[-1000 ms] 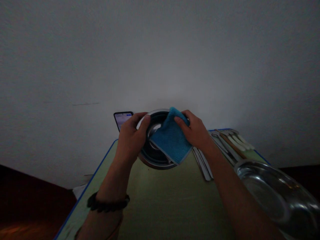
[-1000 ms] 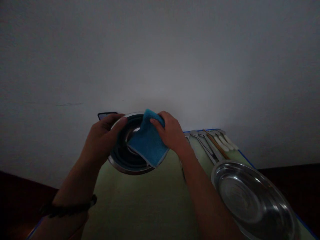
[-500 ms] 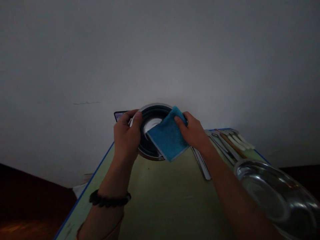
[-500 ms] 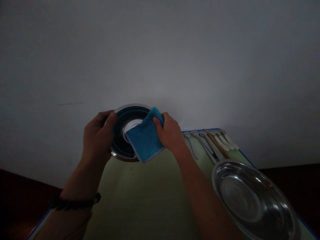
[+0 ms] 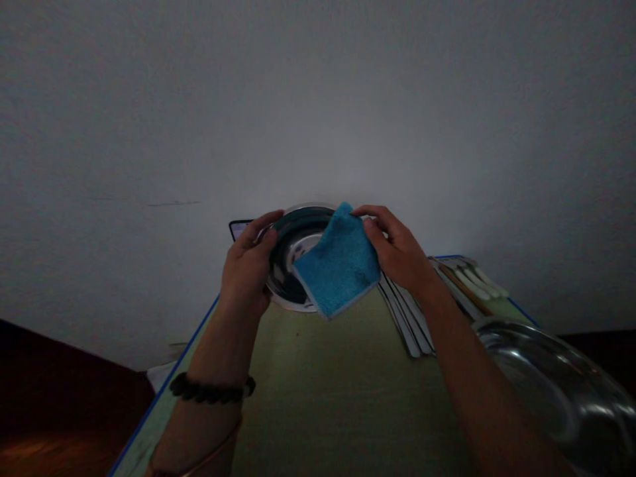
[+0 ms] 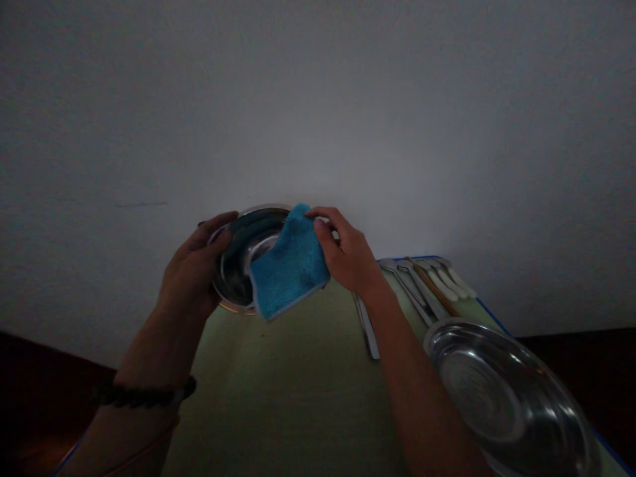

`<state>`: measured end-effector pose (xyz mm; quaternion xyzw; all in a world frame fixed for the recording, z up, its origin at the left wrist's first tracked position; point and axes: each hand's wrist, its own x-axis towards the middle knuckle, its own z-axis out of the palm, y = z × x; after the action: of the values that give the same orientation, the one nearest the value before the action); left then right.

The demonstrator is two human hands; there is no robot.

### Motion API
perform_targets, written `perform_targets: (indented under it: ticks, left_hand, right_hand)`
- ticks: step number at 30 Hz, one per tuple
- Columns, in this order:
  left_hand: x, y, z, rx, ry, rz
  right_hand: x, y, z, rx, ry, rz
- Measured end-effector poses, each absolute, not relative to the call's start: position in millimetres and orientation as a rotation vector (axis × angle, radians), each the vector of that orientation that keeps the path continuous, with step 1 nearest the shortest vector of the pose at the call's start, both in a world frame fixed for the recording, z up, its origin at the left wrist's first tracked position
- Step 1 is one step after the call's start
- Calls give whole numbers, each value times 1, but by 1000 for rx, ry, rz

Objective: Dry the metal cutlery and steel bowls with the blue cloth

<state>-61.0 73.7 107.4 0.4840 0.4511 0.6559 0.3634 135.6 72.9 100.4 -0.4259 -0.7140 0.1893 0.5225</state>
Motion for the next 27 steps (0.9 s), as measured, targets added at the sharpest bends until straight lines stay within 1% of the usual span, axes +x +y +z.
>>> perform_targets:
  ticks: [3,10,14,16,18,21,24,27]
  left_hand:
    - [-66,77,107,1114,1211,1685]
    - [-64,82,106,961,1226,1671]
    - [-63,83,104,860,1197,1631]
    - [-64,82,105,835,1191,1576]
    - [-64,80,107,842,1172,1498]
    - [-64,77,108,932,1053,1455]
    - [-65,77,101,1093,921,1404]
    - [-67,82,87,1305,975,1392]
  right_hand:
    - [143,71,102,-989,-1838,483]
    - [151,75,97,-961,-2204,366]
    - [148,72,98,-1023,-2175,214]
    - [148,71,101,-964,-2170,161]
    - [149,72,103,-820,-2199,225]
    - [151,73,103,-714,-2115,492]
    - [152,74,100,-828,-1947,662]
    - [151,74,98,-917,-1803,696]
